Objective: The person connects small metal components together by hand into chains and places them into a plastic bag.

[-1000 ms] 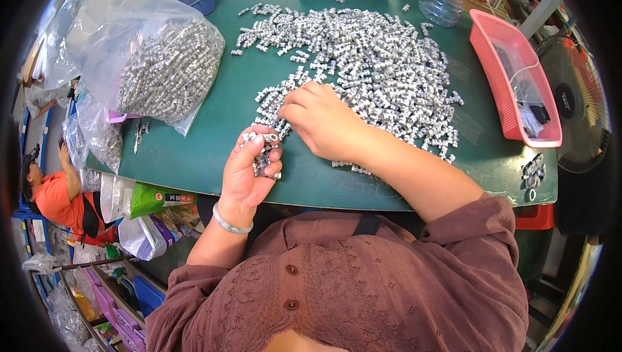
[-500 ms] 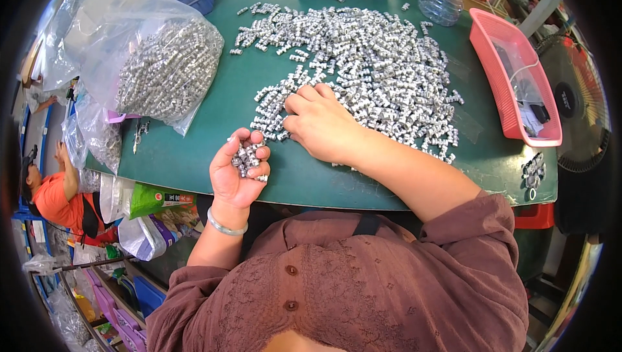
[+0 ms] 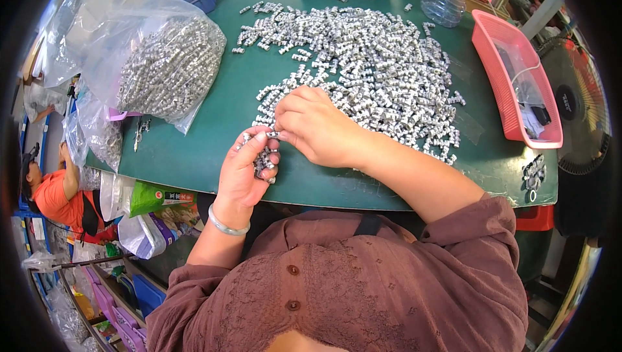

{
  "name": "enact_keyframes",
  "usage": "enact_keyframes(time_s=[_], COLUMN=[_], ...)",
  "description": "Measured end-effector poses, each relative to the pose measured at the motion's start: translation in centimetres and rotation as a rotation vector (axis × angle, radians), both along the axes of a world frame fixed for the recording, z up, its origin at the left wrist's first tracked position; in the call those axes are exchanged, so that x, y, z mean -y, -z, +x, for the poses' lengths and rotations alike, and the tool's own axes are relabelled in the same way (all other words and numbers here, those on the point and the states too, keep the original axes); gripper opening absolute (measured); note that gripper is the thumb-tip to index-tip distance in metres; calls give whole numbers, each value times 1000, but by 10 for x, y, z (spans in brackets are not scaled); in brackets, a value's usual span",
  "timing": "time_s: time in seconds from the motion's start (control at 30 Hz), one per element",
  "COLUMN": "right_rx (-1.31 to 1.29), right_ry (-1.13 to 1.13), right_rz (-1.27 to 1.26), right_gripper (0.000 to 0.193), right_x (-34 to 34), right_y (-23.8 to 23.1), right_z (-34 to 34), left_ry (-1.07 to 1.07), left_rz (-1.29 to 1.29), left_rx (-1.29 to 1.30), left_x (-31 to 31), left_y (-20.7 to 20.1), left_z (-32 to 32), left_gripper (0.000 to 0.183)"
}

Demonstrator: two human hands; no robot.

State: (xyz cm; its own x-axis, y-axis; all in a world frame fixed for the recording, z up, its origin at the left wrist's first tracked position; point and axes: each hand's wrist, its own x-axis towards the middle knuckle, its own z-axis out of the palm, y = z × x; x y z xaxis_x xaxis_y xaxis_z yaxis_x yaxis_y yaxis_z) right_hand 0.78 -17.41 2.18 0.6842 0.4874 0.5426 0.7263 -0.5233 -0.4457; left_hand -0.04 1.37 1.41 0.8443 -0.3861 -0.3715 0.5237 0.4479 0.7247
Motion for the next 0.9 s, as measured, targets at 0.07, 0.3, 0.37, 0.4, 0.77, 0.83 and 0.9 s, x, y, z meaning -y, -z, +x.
enact_keyframes(time_s=[0.07,0.3,0.37,0.4,0.77,0.83,0.9], right_rx=[-41,109,30,30,-70,-165,-260], right_ry=[6,216,190,189,157,136,116], right_rz=[44,-329,-310,-310,-73,-14,44], right_gripper=[13,16,14,14,11,12,12], right_x=[2,-1,1,1,3,4,3], right_y=[1,9,9,9,2,-4,-3], right_z=[3,3,3,4,2,0,-1], left_ry=[-4,52,69,68,108,73,38], left_rz=[-70,-251,-295,-294,-417,-371,-325], left_rx=[-36,-107,-111,-111,-160,-144,-128], left_x=[-3,-7,-7,-7,-12,-11,-8], left_y=[2,7,8,8,13,11,9], left_z=[1,2,2,3,5,4,3], left_gripper=[13,11,10,10,8,9,9])
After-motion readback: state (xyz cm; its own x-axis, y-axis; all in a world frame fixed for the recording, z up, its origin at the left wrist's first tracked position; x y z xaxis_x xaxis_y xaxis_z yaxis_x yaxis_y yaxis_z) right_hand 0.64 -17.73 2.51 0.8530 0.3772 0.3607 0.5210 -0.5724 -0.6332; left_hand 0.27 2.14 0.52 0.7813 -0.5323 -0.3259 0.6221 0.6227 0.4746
